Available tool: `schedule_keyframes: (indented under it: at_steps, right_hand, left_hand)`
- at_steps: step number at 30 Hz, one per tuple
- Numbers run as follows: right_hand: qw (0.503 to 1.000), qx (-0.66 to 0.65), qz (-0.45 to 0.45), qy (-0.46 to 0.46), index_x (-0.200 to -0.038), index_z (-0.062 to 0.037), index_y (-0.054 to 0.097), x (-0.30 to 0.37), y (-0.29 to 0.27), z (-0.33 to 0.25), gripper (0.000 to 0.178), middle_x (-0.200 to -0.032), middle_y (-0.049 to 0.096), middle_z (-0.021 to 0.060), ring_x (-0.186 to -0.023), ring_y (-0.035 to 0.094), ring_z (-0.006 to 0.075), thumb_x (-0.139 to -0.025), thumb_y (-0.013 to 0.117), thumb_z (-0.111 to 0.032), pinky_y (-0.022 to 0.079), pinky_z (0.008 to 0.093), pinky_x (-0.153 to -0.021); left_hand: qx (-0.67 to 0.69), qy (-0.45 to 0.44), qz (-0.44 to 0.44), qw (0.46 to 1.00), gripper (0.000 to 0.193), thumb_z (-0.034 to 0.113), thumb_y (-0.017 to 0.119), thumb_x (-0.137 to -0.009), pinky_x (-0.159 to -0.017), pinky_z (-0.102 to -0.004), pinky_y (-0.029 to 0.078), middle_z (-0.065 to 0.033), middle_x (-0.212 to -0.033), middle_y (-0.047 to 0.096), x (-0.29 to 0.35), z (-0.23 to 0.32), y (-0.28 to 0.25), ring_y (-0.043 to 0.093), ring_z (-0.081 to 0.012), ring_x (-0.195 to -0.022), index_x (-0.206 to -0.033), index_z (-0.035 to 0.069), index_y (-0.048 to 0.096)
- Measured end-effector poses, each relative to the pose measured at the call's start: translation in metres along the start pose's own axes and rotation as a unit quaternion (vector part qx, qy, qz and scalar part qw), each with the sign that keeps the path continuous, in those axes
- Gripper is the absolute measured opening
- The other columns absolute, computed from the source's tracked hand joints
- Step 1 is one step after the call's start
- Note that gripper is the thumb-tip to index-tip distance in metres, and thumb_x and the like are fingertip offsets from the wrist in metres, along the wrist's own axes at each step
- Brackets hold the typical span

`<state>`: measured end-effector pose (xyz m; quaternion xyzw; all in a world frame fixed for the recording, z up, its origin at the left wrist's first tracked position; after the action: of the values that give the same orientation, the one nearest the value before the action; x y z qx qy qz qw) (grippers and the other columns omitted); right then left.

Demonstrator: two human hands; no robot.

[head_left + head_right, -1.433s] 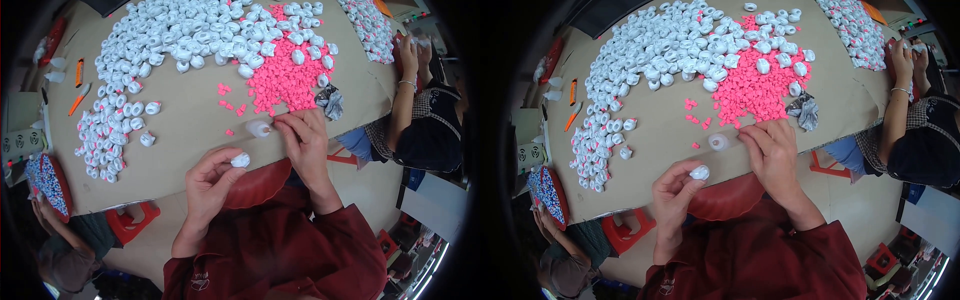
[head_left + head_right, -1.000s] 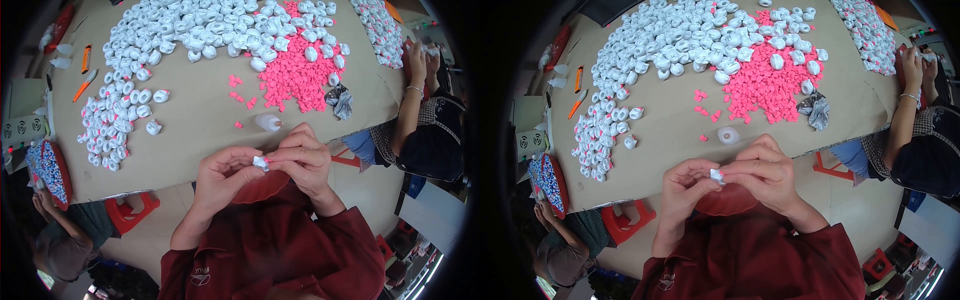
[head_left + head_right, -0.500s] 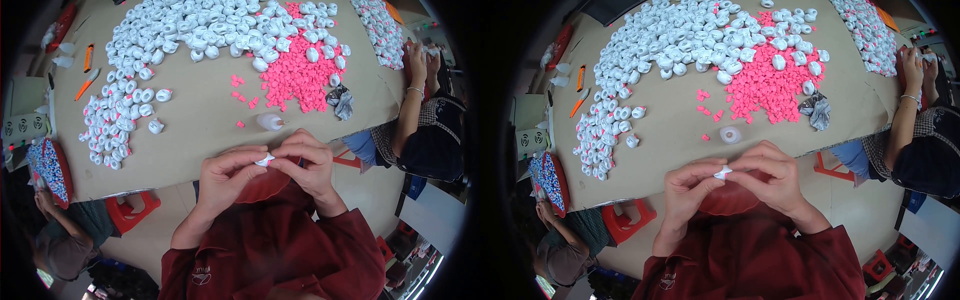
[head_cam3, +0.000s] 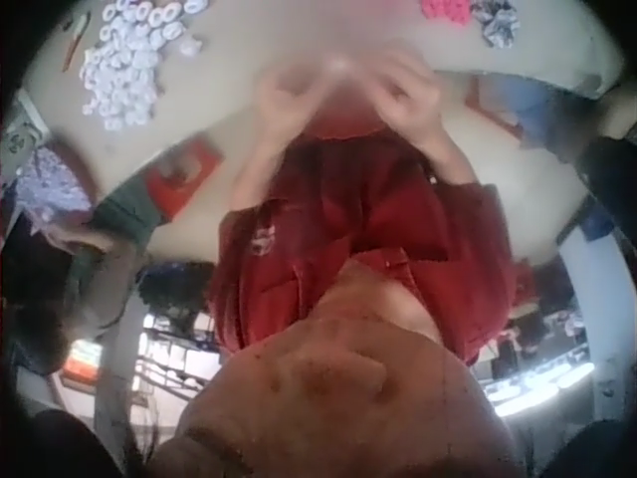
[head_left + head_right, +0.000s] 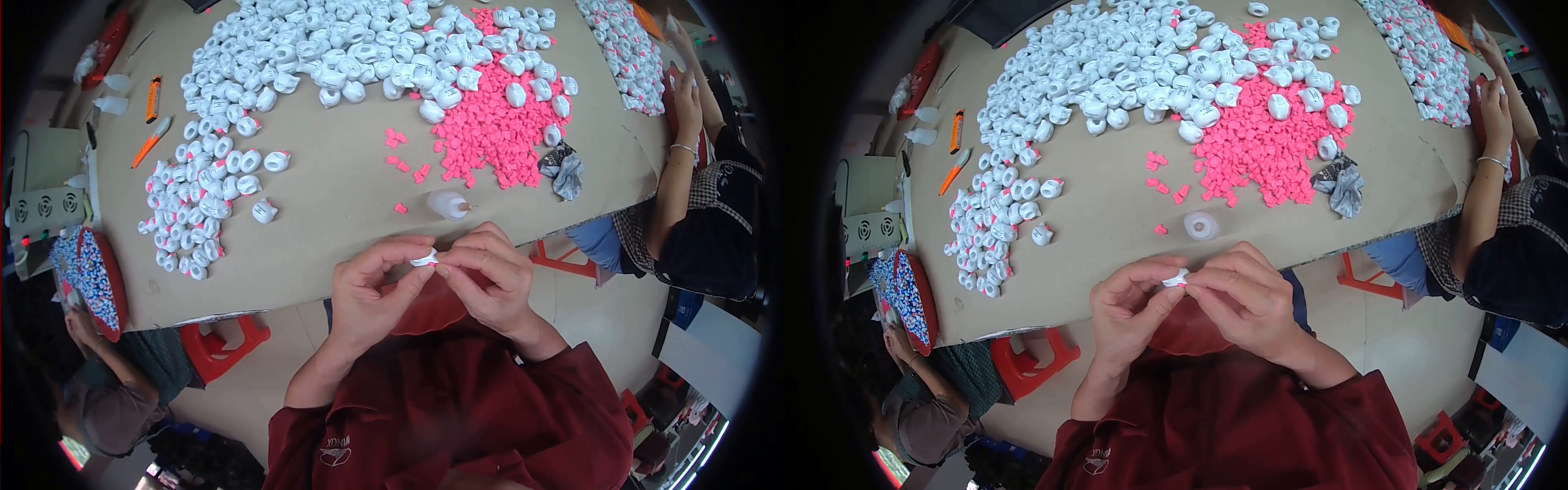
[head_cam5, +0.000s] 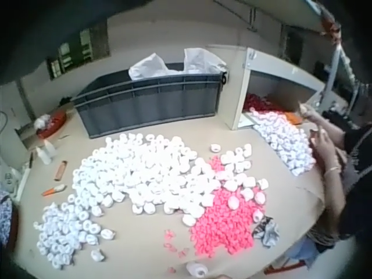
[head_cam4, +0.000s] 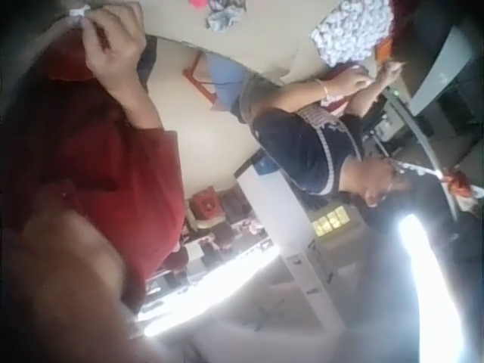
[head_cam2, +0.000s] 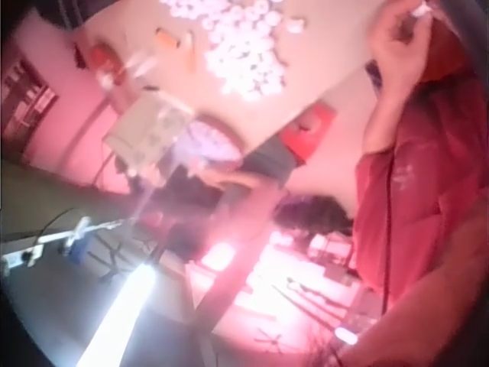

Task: The person assembles small white toy components by applying glue from a bottle to a white toy base, then attaching pink toy components to it.

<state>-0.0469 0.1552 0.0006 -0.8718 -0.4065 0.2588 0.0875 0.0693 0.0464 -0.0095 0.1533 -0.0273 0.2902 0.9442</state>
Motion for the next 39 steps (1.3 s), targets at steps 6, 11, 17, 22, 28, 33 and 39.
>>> schedule_keyframes:
  at_steps: [6, 11, 17, 22, 28, 33, 39]
  right_hand:
    - [0.999, 0.031, 0.026, 0.007, -0.083, -0.0015, 0.065, 0.005, -0.005, 0.013, 0.023, -0.075, 0.061, 0.0054, -0.066, 0.054, 0.0191, -0.062, 0.076, -0.001, 0.043, 0.0287, -0.058]
    - [0.992, 0.058, 0.06, 0.099, -0.087, -0.0015, 0.064, -0.01, -0.015, 0.006, 0.031, -0.083, 0.06, 0.0068, -0.075, 0.054, 0.0209, -0.06, 0.079, -0.006, 0.043, 0.0303, -0.065]
    - [0.991, 0.111, 0.03, 0.066, -0.096, -0.0011, 0.061, -0.024, -0.002, 0.01, 0.041, -0.09, 0.059, 0.009, -0.082, 0.054, 0.0243, -0.061, 0.079, -0.01, 0.044, 0.0325, -0.07]
    - [0.991, 0.134, -0.006, 0.017, -0.107, -0.0007, 0.056, -0.022, -0.002, 0.014, 0.045, -0.095, 0.06, 0.0106, -0.085, 0.056, 0.0226, -0.067, 0.075, -0.007, 0.045, 0.031, -0.074]
    - [0.957, -0.245, 0.064, 0.143, -0.114, 0.003, 0.048, -0.006, -0.008, 0.013, 0.044, -0.103, 0.06, 0.0144, -0.086, 0.059, 0.0155, -0.074, 0.066, -0.001, 0.045, 0.025, -0.079]
    - [0.995, -0.069, -0.042, 0.054, -0.1, 0.0036, 0.06, -0.014, -0.03, -0.002, 0.039, -0.08, 0.064, 0.0111, -0.061, 0.053, 0.0144, -0.065, 0.074, -0.006, 0.042, 0.0249, -0.056]
    - [0.998, -0.036, -0.042, 0.027, -0.092, 0.0028, 0.066, -0.017, -0.024, -0.008, 0.035, -0.073, 0.065, 0.01, -0.053, 0.047, 0.014, -0.061, 0.077, -0.008, 0.037, 0.0255, -0.049]
  left_hand:
    - [-0.268, 0.084, 0.104, 0.954, 0.02, -0.004, 0.065, -0.074, -0.078, -0.0291, 0.049, -0.0121, -0.103, 0.061, -0.009, 0.011, -0.025, 0.061, -0.0209, -0.09, -0.094, 0.002, 0.063]
    - [-0.531, 0.192, 0.181, 0.806, 0.022, 0.0, 0.065, -0.073, -0.078, -0.0347, 0.046, -0.0128, -0.099, 0.059, -0.036, 0.048, -0.038, 0.055, -0.0275, -0.094, -0.094, 0.003, 0.064]
    - [-0.581, 0.254, 0.149, 0.759, 0.028, 0.006, 0.067, -0.075, -0.076, -0.0365, 0.043, -0.0137, -0.093, 0.059, -0.118, 0.067, -0.047, 0.053, -0.0293, -0.09, -0.101, 0.0, 0.06]
    - [-0.522, 0.207, 0.119, 0.819, 0.026, 0.006, 0.064, -0.077, -0.071, -0.0315, 0.045, -0.0131, -0.088, 0.06, -0.131, 0.076, -0.048, 0.057, -0.0232, -0.081, -0.101, -0.001, 0.059]
    - [0.009, -0.027, 0.015, 0.999, 0.033, -0.001, 0.058, -0.084, -0.077, -0.0235, 0.046, -0.0039, -0.1, 0.06, -0.054, 0.055, -0.033, 0.057, -0.0097, -0.086, -0.117, -0.001, 0.053]
    - [0.102, -0.033, 0.039, 0.994, 0.034, -0.007, 0.059, -0.081, -0.082, -0.0246, 0.048, -0.0088, -0.109, 0.058, -0.014, 0.022, -0.034, 0.058, -0.012, -0.094, -0.114, -0.002, 0.053]
    - [0.109, -0.04, 0.047, 0.992, 0.029, -0.007, 0.058, -0.083, -0.081, -0.0233, 0.048, -0.0093, -0.104, 0.062, -0.007, 0.008, -0.036, 0.06, -0.0117, -0.093, -0.112, -0.004, 0.055]
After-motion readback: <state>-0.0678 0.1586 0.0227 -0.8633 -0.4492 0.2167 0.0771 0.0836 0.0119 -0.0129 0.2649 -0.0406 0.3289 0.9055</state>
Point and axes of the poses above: each hand's wrist, its own x-axis away from the middle knuckle, its own y-axis out of the palm, z = x × y, the point moved 2 cm from there along -x, towards the middle knuckle
